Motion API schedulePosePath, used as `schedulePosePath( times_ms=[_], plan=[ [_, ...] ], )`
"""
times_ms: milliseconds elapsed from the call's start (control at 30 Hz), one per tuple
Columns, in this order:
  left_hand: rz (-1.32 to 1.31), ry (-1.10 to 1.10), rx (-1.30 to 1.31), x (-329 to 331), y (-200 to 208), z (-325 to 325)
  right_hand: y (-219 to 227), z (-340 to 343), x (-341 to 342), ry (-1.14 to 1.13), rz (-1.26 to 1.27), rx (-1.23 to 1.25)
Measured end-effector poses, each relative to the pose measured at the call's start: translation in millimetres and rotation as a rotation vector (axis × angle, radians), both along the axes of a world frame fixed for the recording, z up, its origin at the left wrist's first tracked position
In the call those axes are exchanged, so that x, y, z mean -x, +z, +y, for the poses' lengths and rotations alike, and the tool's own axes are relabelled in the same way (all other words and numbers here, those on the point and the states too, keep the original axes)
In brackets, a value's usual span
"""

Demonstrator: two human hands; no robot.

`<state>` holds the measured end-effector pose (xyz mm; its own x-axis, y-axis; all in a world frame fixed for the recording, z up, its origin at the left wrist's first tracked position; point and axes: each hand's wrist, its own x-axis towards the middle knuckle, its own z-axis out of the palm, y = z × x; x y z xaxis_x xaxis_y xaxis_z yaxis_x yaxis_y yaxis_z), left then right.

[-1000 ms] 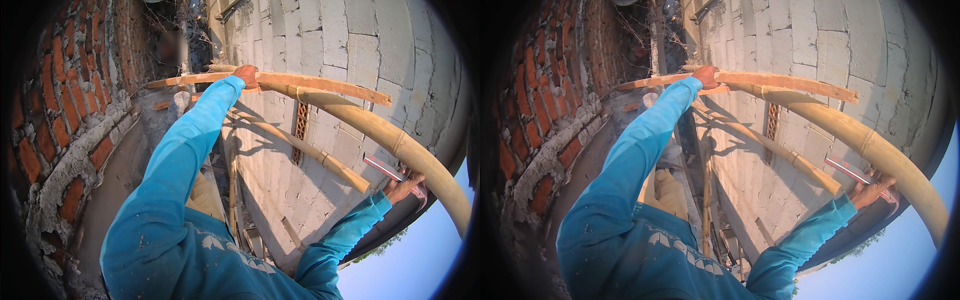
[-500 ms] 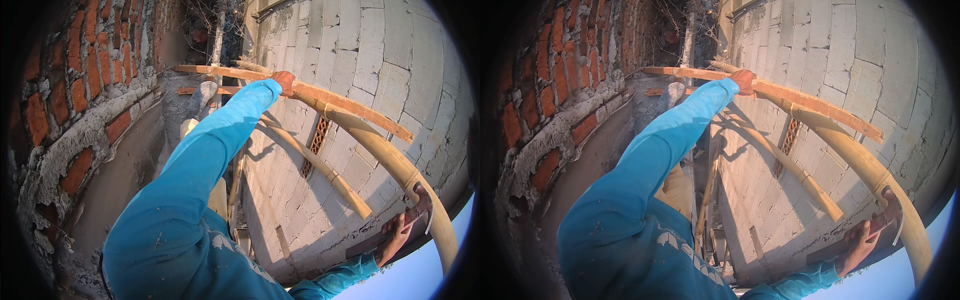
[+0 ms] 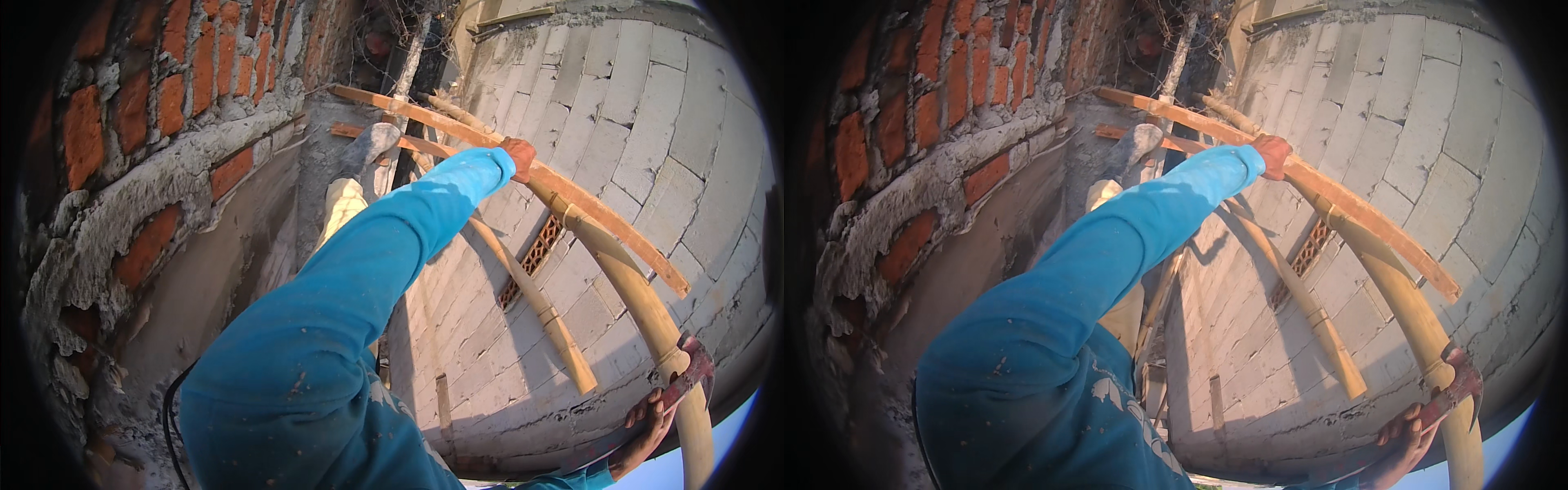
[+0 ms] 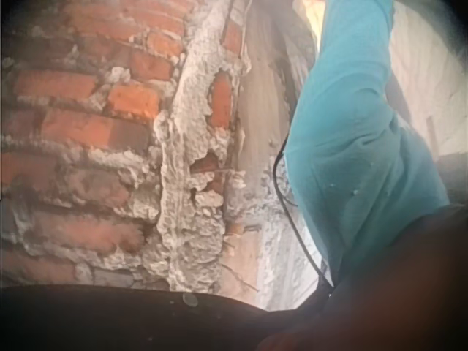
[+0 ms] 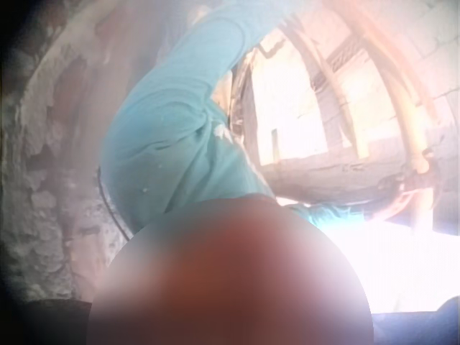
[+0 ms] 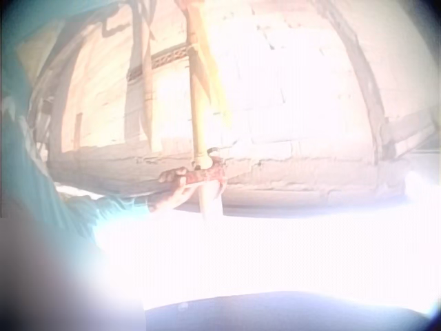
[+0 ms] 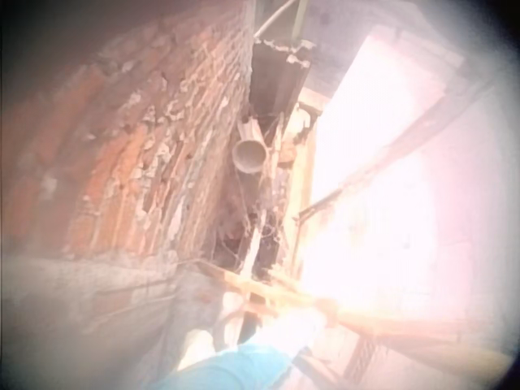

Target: The person assembles a bamboo scaffolding structure on a rooftop. They position wooden planks against bamboo poles, secure them with a hammer and nails, and tie the bamboo poles together with wire.

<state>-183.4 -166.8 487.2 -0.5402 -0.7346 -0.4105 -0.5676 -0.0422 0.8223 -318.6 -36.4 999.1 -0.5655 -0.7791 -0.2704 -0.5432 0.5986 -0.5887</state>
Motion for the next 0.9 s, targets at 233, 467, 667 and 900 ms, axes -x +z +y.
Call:
schedulePosePath(
  times_ms=[233,467,667,900],
  plan=[
    [-0.006,-0.022,-0.018,1,-1,0,7,-42,-5,-0.104,0.254,0.072],
    [-0.002,-0.005,-0.018,2,-3,1,19,-82,32,0.027,0.36,-0.081],
    [0.001,-0.006,-0.013,1,-2,1,21,-107,60,0.388,0.575,-0.186],
    [-0.051,-0.05,-0.016,1,-4,-2,-3,-117,75,0.431,0.817,-0.264]
  ],
)
